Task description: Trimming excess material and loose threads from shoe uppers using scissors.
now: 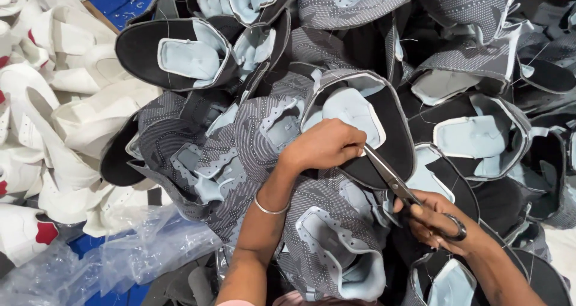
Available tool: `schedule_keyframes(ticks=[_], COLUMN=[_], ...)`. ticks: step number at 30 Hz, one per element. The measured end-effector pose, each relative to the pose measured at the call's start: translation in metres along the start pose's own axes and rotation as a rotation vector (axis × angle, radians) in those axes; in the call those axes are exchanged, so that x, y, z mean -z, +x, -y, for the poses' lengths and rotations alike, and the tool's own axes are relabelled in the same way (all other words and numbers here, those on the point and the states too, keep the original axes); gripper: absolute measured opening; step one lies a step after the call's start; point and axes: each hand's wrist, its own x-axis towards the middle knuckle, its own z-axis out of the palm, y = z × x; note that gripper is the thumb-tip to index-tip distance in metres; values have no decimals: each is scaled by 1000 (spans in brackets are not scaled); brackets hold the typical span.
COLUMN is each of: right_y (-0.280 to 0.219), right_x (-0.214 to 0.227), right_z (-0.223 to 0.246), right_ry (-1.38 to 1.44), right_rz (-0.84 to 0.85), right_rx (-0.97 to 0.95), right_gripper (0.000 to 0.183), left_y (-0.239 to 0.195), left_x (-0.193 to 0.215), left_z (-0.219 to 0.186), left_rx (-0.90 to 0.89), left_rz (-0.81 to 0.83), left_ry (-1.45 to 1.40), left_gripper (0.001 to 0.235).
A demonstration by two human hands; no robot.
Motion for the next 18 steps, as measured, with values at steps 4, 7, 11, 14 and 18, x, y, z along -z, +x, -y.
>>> schedule_keyframes(ticks=[4, 7, 11, 14, 18], right_y=[-2, -4, 2, 11, 15], right_x=[-1, 13, 24, 27, 37], right_z=[-3, -13, -17, -18, -28], right_ry=[-120, 44, 155, 181, 97], right_rz=[-55, 72, 215, 183, 113], right_rx=[21, 36, 12, -16, -12], right_gripper=[51, 54, 62, 59, 53], left_y=[-1, -2, -4, -4, -3], left_x=[3, -2, -9, -6, -5], left_z=[-1, 7, 19, 14, 9], left_rx=[-18, 12, -17, -8, -13], left_rz=[16, -42, -104, -87, -43], left_ry=[-94, -84, -30, -55, -125], left_gripper=[9, 9, 7, 8, 8])
